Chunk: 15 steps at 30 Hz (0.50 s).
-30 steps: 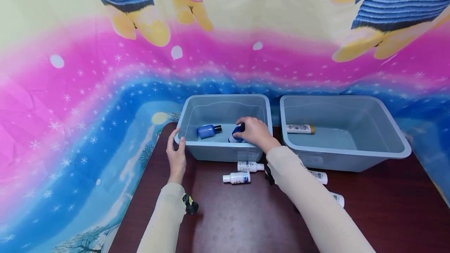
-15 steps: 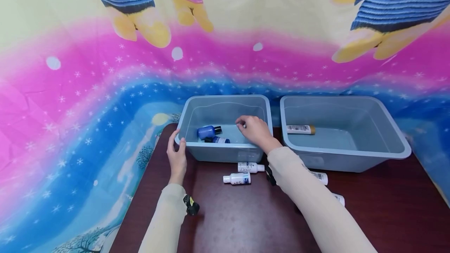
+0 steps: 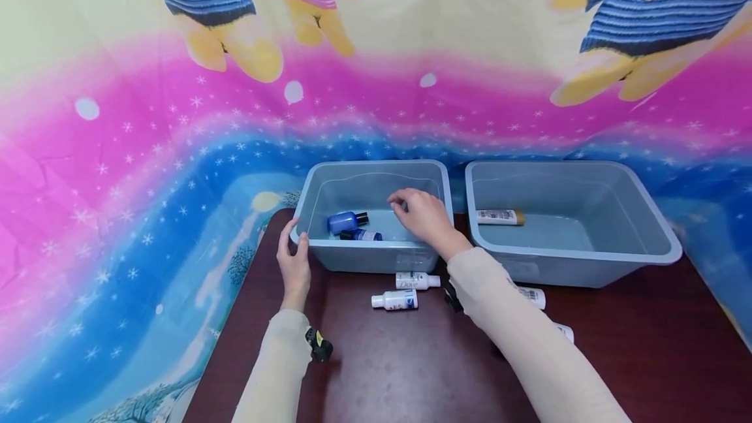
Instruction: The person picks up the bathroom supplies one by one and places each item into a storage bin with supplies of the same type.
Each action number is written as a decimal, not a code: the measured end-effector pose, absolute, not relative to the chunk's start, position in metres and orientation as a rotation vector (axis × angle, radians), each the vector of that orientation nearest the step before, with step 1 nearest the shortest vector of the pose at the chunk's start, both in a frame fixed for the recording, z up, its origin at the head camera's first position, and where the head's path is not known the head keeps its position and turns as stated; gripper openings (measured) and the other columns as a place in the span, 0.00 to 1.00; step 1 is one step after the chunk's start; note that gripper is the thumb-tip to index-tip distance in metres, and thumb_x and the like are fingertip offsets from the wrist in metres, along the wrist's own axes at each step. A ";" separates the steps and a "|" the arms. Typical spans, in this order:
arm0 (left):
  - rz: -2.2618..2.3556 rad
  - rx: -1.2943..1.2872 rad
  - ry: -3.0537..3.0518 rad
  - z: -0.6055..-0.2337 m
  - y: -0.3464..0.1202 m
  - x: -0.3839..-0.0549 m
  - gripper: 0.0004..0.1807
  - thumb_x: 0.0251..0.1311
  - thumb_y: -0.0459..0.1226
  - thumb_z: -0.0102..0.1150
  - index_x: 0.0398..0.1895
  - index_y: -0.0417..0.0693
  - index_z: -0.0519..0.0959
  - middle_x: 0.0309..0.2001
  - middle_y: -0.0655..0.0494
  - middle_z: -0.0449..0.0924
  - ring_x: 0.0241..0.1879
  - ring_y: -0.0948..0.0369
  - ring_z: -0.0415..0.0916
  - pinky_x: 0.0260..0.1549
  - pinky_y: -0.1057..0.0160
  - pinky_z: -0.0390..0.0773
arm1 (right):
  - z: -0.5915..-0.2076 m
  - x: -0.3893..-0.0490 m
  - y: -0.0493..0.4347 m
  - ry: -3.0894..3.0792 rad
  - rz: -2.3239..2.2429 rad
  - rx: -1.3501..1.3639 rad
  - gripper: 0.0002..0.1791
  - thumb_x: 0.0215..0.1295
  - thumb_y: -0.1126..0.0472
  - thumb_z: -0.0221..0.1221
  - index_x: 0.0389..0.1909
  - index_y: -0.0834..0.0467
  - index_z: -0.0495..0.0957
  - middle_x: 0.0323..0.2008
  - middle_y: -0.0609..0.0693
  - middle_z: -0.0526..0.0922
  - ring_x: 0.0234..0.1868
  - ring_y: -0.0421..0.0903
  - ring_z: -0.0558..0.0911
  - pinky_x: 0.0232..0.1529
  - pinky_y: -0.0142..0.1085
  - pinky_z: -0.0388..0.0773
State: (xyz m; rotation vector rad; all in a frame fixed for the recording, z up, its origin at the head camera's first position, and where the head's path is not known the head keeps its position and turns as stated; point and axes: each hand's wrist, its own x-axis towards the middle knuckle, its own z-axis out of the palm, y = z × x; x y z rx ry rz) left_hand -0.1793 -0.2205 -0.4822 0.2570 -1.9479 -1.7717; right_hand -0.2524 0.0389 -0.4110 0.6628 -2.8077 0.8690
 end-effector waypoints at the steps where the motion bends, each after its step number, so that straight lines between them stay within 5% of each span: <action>1: -1.773 0.254 -1.943 -0.482 -0.220 -0.180 0.22 0.65 0.39 0.50 0.63 0.51 0.69 0.65 0.54 0.63 0.63 0.55 0.58 0.60 0.49 0.59 | -0.410 -0.252 0.039 -2.798 0.860 0.666 0.11 0.66 0.54 0.53 0.46 0.49 0.80 0.40 0.44 0.80 0.33 0.40 0.77 0.31 0.36 0.74; 15: -1.800 0.232 -1.906 -0.483 -0.219 -0.181 0.21 0.64 0.35 0.48 0.61 0.46 0.69 0.64 0.55 0.63 0.62 0.58 0.58 0.57 0.53 0.61 | -0.394 -0.230 0.037 -2.684 0.844 0.755 0.12 0.66 0.50 0.54 0.46 0.47 0.80 0.43 0.42 0.80 0.38 0.39 0.78 0.32 0.35 0.75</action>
